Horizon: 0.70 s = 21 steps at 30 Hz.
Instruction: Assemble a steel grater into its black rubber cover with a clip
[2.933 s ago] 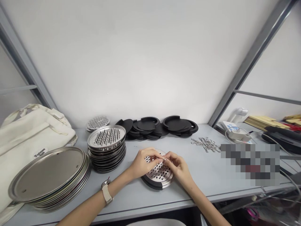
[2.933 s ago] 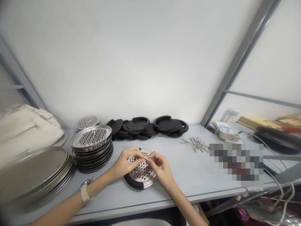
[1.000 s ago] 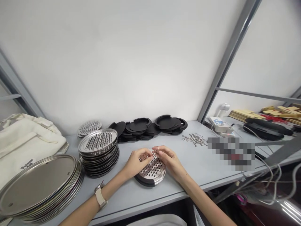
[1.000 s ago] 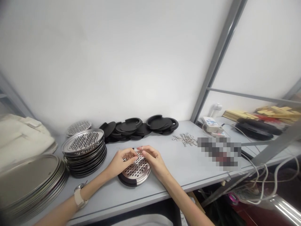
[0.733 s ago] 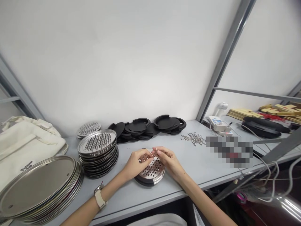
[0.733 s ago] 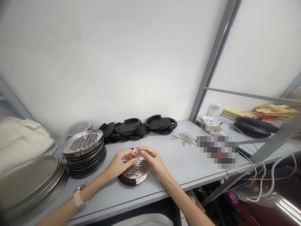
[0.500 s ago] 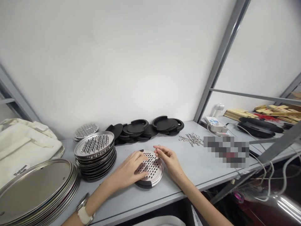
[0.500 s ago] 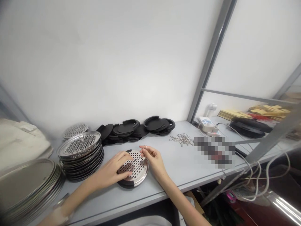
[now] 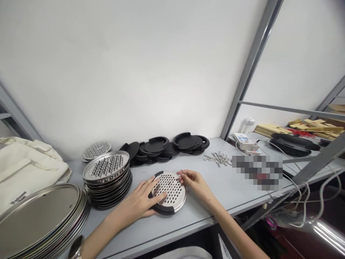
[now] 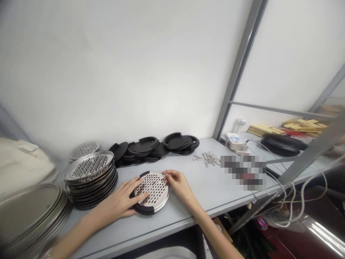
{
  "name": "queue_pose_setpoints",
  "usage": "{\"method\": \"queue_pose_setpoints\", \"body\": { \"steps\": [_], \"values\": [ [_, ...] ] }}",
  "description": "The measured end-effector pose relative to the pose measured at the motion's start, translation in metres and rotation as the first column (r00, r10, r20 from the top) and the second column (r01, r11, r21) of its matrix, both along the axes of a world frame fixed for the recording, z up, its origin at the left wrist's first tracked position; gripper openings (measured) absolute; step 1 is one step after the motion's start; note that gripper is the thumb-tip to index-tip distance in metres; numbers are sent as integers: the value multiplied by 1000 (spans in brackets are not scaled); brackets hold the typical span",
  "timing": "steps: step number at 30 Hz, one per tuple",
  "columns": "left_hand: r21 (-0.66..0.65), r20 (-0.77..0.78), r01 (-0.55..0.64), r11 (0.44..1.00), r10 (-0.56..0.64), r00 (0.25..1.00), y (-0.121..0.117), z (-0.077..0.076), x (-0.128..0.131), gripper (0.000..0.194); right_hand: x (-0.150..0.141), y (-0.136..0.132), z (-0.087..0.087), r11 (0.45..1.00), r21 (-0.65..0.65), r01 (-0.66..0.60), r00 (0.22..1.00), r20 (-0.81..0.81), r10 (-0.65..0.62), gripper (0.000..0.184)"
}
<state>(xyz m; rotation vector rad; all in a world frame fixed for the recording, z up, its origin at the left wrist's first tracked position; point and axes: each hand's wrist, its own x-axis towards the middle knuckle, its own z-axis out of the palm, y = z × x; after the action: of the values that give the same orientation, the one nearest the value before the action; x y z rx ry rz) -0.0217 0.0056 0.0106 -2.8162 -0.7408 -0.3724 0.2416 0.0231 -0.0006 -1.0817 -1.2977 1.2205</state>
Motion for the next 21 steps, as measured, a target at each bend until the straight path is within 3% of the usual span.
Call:
{"method": "queue_pose_setpoints", "body": {
  "steps": [4,8,16,21],
  "values": [
    [228,-92,157,961,-139,986,-1,-1,3,41,0,-3,6,1000,-1,9,1000,-24,-9,38],
    [363,-121,257,895,-228,966,-3,6,5,36,0,-4,8,1000,-27,-12,999,-48,11,38],
    [375,14,268,887,-295,955,-2,13,10,32,6,-6,12,996,-88,-11,999,-52,7,33],
    [411,-51,310,858,-318,947,-3,9,12,28,9,-5,12,994,-106,-18,997,-78,9,33]
  ]
}}
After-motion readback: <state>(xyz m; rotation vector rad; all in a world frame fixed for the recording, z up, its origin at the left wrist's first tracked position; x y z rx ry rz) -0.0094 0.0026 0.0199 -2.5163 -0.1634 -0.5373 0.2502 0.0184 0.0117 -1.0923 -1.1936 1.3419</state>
